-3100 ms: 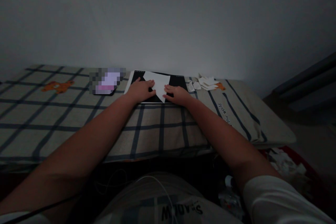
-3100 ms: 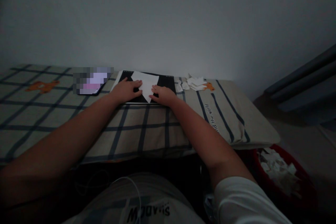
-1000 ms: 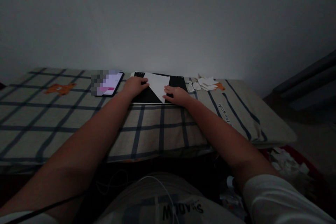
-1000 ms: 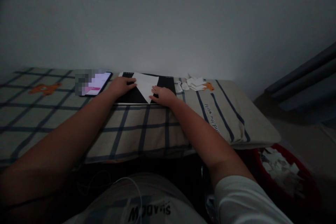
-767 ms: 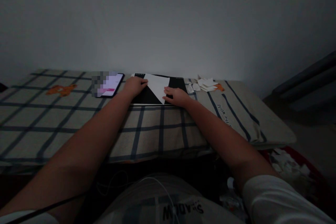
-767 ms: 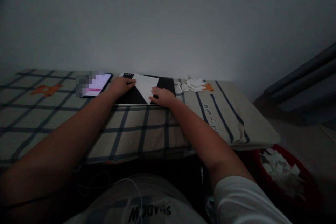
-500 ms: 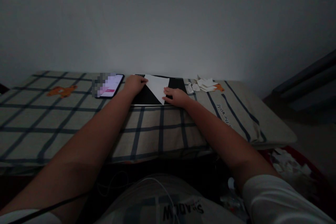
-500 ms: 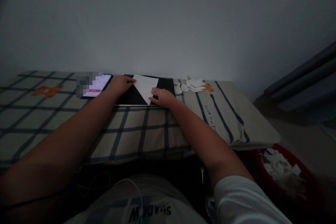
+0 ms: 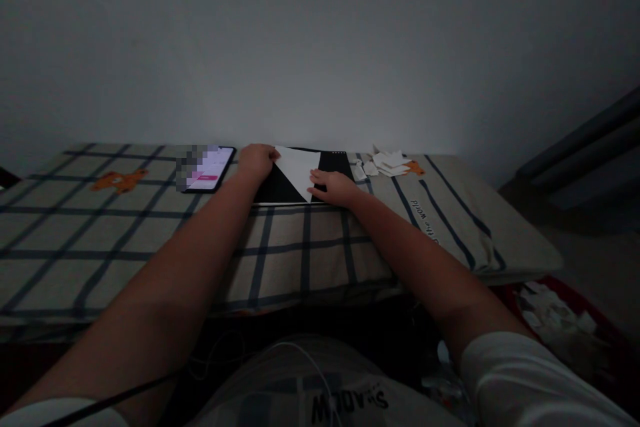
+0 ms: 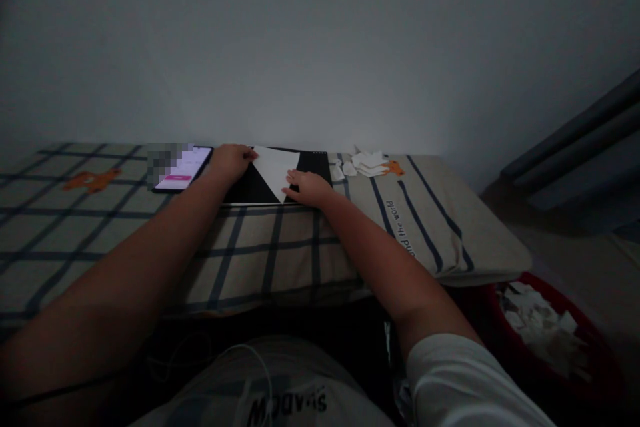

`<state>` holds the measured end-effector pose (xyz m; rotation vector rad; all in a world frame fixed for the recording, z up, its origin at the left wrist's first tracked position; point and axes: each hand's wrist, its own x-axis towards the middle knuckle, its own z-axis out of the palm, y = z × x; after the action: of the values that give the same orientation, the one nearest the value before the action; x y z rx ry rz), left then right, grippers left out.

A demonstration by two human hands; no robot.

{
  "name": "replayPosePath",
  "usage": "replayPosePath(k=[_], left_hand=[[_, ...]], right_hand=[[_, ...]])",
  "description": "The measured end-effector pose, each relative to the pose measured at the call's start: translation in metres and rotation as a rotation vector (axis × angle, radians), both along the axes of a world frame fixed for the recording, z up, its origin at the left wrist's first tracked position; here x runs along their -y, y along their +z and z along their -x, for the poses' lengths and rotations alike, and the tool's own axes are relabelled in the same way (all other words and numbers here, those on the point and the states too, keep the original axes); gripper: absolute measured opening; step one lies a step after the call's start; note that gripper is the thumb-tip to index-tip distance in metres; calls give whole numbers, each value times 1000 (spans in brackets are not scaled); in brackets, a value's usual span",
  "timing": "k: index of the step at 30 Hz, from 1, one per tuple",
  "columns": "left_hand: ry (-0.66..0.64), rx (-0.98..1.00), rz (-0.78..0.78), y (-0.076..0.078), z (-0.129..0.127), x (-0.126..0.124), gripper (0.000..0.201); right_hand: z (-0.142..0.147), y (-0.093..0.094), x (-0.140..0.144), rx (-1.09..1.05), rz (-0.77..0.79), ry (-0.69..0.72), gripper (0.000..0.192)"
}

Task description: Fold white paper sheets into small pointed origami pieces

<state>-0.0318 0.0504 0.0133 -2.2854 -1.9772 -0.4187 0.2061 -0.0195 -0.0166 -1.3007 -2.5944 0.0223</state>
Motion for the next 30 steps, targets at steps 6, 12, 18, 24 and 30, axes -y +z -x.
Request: replayPosePath(k=[6, 12, 18, 24, 30], left_hand=[[5, -69, -18, -5, -9, 1, 38], [-13, -111, -57, -10, -12, 6, 42], [-46, -101, -30, -9, -4, 8, 39], [-75, -89, -3, -7, -5, 20, 38], [-161, -114, 71, -9, -10, 36, 51]], right_hand=[[0, 0, -1, 15, -3, 2, 47], [0, -2, -2, 7, -8, -1, 47], [1, 2, 1, 19, 6, -6, 47], [1, 1, -1, 9, -1, 6, 49], [0, 0, -1, -9, 15, -5, 48]])
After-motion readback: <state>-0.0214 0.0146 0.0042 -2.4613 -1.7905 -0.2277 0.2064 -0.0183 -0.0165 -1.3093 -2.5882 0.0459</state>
